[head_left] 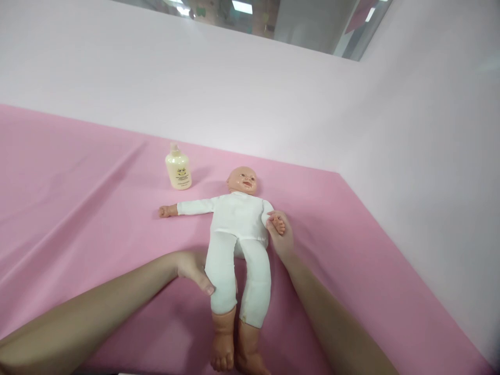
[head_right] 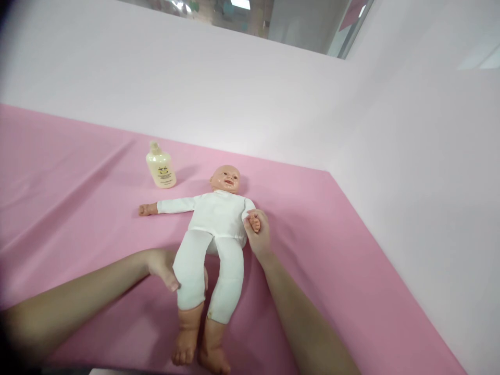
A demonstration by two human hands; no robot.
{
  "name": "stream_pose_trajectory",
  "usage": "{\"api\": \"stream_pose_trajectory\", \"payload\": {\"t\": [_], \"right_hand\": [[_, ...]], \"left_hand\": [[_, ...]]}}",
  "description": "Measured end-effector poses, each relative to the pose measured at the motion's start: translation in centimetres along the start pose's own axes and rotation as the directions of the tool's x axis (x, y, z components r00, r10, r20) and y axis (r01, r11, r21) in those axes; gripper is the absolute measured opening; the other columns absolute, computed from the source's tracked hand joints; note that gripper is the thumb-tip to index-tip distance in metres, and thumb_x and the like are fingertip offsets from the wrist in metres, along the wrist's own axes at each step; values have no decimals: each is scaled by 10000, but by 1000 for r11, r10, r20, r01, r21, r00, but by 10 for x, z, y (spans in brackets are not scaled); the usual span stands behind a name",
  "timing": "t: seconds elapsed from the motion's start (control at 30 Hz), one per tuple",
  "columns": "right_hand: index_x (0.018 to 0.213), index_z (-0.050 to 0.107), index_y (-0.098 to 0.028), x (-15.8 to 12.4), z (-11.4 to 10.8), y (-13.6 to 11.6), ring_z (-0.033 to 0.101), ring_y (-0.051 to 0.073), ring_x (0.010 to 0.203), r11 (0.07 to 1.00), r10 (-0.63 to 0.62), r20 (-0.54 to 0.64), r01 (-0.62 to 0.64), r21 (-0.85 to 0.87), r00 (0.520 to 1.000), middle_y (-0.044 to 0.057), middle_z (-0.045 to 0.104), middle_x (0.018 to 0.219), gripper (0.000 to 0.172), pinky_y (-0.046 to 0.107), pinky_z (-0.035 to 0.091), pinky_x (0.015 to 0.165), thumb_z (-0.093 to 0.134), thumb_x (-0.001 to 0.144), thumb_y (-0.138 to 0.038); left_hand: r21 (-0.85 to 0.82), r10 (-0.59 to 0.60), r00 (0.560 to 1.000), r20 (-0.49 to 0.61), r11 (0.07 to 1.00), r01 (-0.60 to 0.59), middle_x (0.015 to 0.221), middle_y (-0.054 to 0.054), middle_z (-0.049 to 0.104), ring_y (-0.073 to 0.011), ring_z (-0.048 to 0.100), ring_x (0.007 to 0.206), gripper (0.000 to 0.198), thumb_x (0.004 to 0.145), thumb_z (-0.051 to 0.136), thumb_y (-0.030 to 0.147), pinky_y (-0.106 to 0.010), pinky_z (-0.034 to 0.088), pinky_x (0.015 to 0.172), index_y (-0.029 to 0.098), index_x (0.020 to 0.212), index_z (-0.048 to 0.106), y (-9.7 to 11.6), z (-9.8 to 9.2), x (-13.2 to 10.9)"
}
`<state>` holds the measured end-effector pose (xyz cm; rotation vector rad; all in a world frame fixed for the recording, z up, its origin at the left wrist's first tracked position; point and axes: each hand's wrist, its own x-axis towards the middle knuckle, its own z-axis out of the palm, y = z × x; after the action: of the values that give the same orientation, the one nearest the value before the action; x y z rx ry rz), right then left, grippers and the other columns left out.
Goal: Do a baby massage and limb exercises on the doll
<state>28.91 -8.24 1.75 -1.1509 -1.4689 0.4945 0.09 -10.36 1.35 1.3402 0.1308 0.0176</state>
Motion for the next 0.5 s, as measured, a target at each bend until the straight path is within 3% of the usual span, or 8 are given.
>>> {"api": "stream_pose_trajectory", "payload": {"t": [0.5], "right_hand": [[895,637,-256,1,0,4,626,230,1031,997,18,-6,-17,76,1000,59,678,1077,223,417,495,1002,567,918,-467]], "left_hand": [[58,7,1000,-25,998,-5,1297,-123,713,-314,676,1198,677,789,841,472,-366,556,1030,125,1341,658,-1,1,-1]]}}
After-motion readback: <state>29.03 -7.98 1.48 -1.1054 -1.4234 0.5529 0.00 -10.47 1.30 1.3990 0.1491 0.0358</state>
